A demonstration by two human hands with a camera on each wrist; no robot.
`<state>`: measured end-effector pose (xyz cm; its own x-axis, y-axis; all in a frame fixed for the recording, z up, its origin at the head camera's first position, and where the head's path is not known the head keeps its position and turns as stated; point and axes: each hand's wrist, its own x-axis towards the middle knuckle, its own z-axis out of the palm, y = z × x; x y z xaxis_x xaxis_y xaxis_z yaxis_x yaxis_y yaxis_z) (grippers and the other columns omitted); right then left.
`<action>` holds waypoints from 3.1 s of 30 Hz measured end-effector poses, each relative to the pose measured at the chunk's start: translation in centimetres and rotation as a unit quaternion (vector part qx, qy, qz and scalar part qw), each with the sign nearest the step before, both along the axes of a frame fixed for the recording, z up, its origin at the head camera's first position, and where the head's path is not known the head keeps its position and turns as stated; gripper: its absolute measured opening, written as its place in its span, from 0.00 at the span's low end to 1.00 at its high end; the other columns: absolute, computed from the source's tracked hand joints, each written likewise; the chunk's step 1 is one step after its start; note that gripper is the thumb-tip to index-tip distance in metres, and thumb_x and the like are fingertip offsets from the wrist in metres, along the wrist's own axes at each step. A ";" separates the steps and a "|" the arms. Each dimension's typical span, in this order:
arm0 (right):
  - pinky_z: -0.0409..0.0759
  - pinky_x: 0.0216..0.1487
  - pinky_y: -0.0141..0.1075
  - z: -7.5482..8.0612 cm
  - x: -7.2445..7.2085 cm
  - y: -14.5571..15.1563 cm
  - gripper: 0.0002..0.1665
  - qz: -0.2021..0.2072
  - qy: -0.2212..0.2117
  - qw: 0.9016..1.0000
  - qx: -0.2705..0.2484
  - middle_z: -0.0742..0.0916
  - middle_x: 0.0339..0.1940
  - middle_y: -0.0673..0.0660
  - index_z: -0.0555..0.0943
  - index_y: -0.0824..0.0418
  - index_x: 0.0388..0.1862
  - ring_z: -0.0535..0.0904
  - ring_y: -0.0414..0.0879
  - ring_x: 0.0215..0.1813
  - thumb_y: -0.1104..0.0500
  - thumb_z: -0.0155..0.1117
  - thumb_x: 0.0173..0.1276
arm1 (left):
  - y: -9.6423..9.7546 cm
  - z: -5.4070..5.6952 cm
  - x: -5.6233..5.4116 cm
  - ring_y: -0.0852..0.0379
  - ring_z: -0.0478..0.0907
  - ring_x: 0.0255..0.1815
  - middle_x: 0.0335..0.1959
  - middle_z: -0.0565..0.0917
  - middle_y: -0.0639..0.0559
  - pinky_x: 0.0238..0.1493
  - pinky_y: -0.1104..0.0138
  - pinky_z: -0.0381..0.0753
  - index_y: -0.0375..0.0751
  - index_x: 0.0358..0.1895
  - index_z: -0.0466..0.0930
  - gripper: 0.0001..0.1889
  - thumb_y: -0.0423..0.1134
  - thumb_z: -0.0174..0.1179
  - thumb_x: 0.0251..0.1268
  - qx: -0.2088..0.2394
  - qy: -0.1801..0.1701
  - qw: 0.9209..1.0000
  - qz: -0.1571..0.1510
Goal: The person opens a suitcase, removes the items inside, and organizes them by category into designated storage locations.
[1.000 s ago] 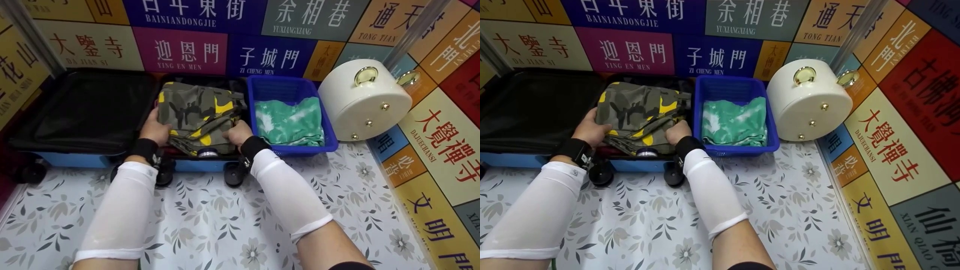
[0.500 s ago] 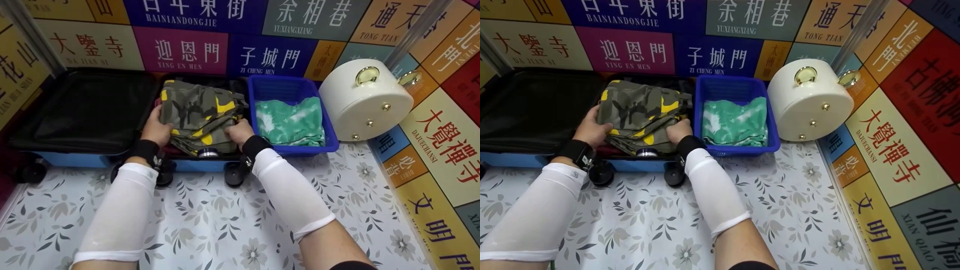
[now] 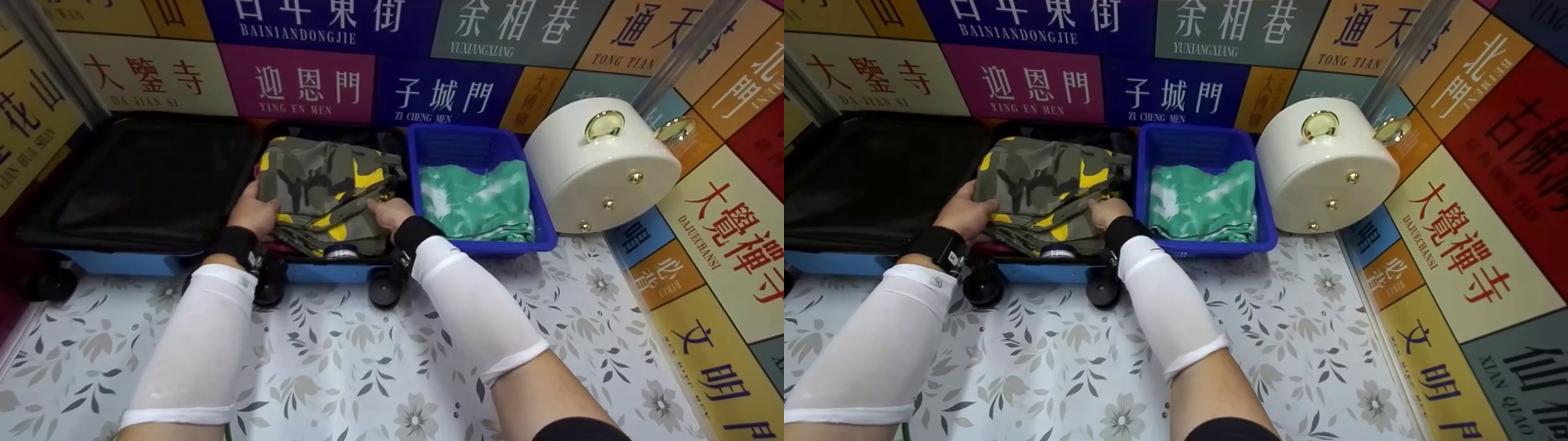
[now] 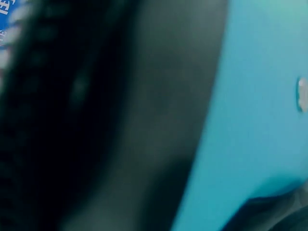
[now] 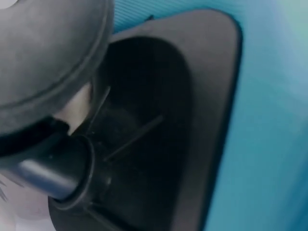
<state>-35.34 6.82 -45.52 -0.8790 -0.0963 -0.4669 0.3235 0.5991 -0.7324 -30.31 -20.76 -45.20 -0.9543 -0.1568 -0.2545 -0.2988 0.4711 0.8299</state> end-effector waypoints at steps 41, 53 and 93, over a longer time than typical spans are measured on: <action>0.75 0.75 0.45 2.1 1.2 0.3 0.33 0.017 0.229 0.973 -0.027 0.77 0.80 0.61 0.68 0.60 0.82 0.74 0.55 0.78 0.61 0.57 0.81 | 1.7 0.6 0.9 0.45 0.65 0.83 0.82 0.69 0.40 0.84 0.57 0.62 0.37 0.82 0.64 0.30 0.25 0.50 0.80 0.064 0.263 0.959 0.077; 0.78 0.71 0.46 2.5 1.3 0.4 0.26 0.006 0.273 0.962 -0.002 0.82 0.73 0.61 0.74 0.59 0.77 0.80 0.55 0.71 0.58 0.57 0.83 | 2.2 1.5 1.2 0.46 0.67 0.81 0.81 0.69 0.41 0.82 0.59 0.66 0.37 0.82 0.63 0.29 0.25 0.49 0.81 0.110 0.279 0.950 0.084; 0.67 0.43 0.43 4.7 2.2 17.7 0.10 -0.091 0.369 0.920 0.092 0.79 0.35 0.62 0.79 0.63 0.50 0.72 0.56 0.36 0.60 0.52 0.83 | 18.5 3.1 -1.1 0.46 0.59 0.86 0.86 0.61 0.41 0.86 0.61 0.59 0.38 0.86 0.54 0.35 0.23 0.49 0.78 0.189 0.238 0.949 -0.079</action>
<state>-33.16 24.55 -40.78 -0.9571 0.1044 0.2704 -0.1145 0.7207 -0.6838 -31.43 -2.29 -42.12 -0.9793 0.0138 0.2018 0.2020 0.1210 0.9719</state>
